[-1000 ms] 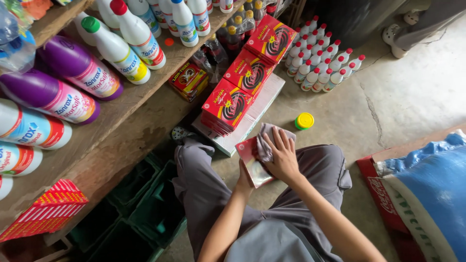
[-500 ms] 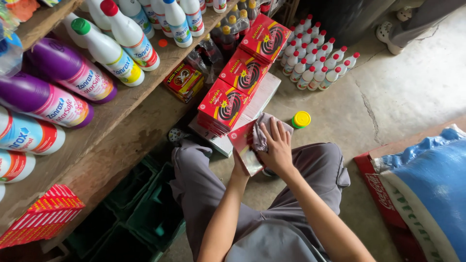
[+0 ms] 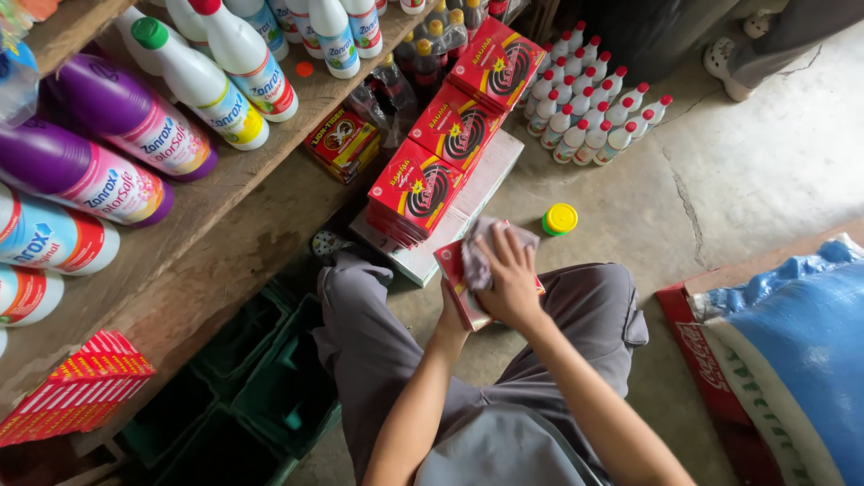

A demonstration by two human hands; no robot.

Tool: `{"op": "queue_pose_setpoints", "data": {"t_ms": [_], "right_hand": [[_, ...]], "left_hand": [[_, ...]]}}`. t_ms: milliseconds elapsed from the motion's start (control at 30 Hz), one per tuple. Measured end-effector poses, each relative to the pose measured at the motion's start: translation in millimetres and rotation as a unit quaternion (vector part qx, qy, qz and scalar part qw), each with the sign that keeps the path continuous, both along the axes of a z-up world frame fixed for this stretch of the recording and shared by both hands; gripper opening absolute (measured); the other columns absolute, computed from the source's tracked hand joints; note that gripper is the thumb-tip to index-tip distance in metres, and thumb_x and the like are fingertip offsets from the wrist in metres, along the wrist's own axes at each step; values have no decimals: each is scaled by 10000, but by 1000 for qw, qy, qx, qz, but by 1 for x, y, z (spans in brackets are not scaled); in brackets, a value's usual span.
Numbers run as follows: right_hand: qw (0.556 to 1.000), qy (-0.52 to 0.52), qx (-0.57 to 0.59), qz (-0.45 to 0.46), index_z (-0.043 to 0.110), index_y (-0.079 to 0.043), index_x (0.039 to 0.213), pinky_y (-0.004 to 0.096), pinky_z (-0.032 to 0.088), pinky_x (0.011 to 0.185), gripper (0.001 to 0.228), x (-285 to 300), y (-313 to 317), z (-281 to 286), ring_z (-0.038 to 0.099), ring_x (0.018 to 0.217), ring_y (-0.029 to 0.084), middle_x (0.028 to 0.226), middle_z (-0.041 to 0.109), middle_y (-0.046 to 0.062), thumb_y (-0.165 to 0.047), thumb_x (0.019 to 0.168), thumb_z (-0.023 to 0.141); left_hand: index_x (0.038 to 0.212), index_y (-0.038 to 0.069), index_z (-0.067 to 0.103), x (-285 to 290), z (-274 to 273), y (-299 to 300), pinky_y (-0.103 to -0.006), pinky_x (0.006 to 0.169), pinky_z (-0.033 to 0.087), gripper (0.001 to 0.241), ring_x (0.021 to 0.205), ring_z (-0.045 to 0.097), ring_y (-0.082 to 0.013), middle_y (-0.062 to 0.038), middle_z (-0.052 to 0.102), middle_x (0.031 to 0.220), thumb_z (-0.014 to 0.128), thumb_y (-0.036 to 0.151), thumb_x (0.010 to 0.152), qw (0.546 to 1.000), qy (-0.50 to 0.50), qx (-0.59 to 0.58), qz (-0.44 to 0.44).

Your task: Wiping boxes of mosquito coils with a cloth in a storage area.

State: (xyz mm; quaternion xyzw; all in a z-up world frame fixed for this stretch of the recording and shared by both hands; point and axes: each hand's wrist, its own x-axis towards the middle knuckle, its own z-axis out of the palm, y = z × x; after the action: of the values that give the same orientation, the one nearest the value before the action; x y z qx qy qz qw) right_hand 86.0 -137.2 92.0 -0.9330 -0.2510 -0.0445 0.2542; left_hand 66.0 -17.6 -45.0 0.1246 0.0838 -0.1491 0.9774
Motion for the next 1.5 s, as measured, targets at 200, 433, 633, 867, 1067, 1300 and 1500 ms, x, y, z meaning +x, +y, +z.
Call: {"op": "queue_pose_setpoints", "data": {"t_ms": [200, 433, 633, 867, 1067, 1300, 1500], "right_hand": [[991, 25, -22, 132, 515, -204, 1478, 590, 238, 1167, 960, -19, -30, -2, 302, 1497, 382, 1619, 358, 153, -263, 576, 838], [999, -43, 28, -11, 502, -157, 1527, 548, 272, 1214, 856, 8, 11, -6, 330, 1509, 408, 1640, 366, 188, -301, 746, 824], [995, 32, -3, 90, 514, -209, 1462, 597, 215, 1166, 949, -32, 33, 24, 297, 1486, 393, 1594, 373, 143, -296, 585, 863], [997, -4, 34, 65, 499, -185, 1480, 544, 279, 1189, 899, -10, -19, -11, 304, 1499, 388, 1616, 352, 166, -320, 663, 849], [981, 84, 130, -118, 479, -155, 1501, 427, 450, 1064, 769, 18, -2, 19, 543, 1322, 383, 1536, 475, 175, -330, 814, 774], [711, 503, 479, -107, 596, -54, 1306, 314, 540, 809, 487, 15, -24, -52, 672, 928, 144, 1072, 723, 46, -240, 876, 729], [671, 508, 517, -158, 643, -35, 1215, 267, 491, 635, 370, -3, -52, -113, 611, 733, 102, 939, 669, 24, -151, 881, 749]], "left_hand": [[1621, 88, 329, -8, 21, 24, -503, 1204, 382, 854, 1473, 427, -336, -160, 407, 1615, 279, 713, 1041, 999, -29, -14, 22], [1594, 165, 330, -7, 10, 19, -505, 1171, 363, 830, 1445, 421, -321, -125, 396, 1595, 295, 712, 971, 999, -21, -19, 21], [1601, 317, 269, -19, -86, 0, -480, 1260, 313, 764, 1538, 364, -186, 96, 334, 1664, 341, 652, 918, 991, 31, 16, 128], [1600, 74, 371, -15, -2, 32, -493, 1184, 363, 862, 1421, 447, -323, -140, 446, 1570, 358, 700, 1007, 1000, -9, 4, 10], [1538, 59, 414, -26, 6, 36, -481, 1142, 422, 771, 1363, 503, -321, -152, 496, 1503, 352, 625, 1018, 999, -4, 37, 27], [1516, 45, 413, -18, 99, 48, -445, 1076, 471, 770, 1293, 546, -299, -162, 527, 1445, 340, 640, 1033, 992, -31, 88, 86], [1495, 2, 472, 1, 45, 63, -400, 1061, 472, 726, 1294, 576, -263, -155, 569, 1439, 398, 557, 1033, 931, 56, 329, 146]]}}
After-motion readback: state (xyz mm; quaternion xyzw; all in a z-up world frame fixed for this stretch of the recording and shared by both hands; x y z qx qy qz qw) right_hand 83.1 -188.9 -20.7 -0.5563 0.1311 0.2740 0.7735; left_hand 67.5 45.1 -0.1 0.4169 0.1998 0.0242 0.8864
